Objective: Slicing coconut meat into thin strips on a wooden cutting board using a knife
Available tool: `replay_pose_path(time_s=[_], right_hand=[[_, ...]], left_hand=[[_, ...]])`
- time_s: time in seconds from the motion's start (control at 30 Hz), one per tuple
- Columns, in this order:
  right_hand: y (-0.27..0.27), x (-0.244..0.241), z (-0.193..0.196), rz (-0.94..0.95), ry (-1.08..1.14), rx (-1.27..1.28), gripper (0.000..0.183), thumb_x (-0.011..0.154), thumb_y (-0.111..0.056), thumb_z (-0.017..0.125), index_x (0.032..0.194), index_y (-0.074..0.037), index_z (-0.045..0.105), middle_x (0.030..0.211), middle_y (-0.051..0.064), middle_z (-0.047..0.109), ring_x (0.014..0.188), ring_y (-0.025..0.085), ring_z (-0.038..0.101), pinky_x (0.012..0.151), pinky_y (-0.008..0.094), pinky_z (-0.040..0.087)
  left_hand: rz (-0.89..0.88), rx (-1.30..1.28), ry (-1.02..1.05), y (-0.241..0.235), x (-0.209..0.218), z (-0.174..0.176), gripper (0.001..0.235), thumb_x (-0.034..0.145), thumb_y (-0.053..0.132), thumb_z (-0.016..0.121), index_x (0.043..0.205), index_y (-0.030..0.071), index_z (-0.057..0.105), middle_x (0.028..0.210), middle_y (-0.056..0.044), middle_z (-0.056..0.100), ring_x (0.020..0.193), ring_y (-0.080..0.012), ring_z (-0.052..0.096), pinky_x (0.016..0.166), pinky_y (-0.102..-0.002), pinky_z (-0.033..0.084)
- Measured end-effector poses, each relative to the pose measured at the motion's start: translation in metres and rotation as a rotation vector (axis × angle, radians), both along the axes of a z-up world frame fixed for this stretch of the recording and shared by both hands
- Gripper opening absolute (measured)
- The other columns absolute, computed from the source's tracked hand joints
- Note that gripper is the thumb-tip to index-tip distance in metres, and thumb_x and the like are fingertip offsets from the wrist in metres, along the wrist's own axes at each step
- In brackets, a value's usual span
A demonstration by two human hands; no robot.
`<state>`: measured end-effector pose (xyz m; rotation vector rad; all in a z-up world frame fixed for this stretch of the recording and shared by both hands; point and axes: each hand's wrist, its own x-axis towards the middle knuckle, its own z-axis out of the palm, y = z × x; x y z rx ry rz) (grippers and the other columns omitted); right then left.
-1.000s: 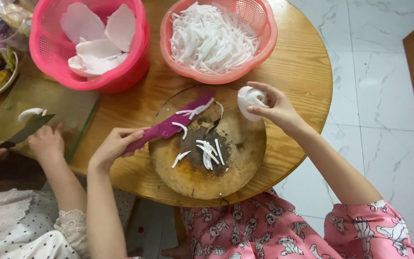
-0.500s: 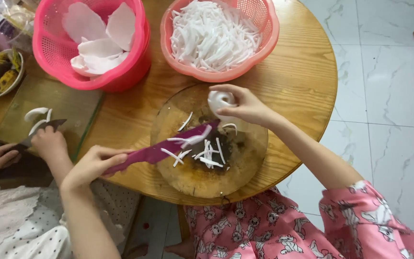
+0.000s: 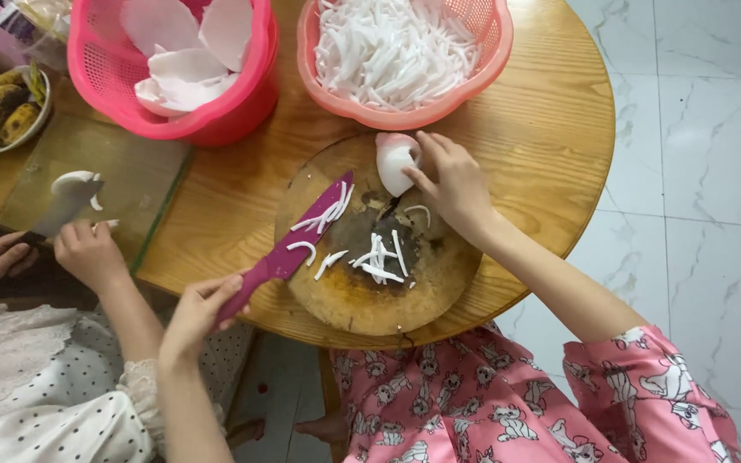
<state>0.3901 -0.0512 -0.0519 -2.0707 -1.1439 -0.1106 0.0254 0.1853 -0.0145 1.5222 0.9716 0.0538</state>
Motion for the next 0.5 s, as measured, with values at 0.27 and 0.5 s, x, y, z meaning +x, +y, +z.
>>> replay_pose_path(time_s=[0.27,0.5], right_hand=[[-0.039,-0.028,-0.025,0.062,-0.116,-0.163,0.026,0.091,-0.032,0.075,0.103,-0.009,0.075,0.103,0.008,0.064,0.092,0.028,0.058,0.071,0.042,0.051],[-0.03,-0.058,-0.024,0.339,-0.023,-0.048,0.01,0.091,-0.013,0.075,0.092,-0.004,0.074,0.092,0.009,0.072,0.08,0.022,0.068,0.069,0.035,0.062]], left_hand=[[0.152,0.032,-0.01,-0.09,-0.012,0.017,0.041,0.093,0.022,0.064,0.126,-0.001,0.074,0.059,-0.016,0.064,0.042,-0.0155,0.04,0.038,-0.025,0.029],[0.275,0.077,-0.076,-0.101,-0.017,0.0,0.042,0.096,0.026,0.062,0.131,0.005,0.07,0.061,-0.012,0.064,0.04,-0.0126,0.04,0.036,-0.023,0.028]])
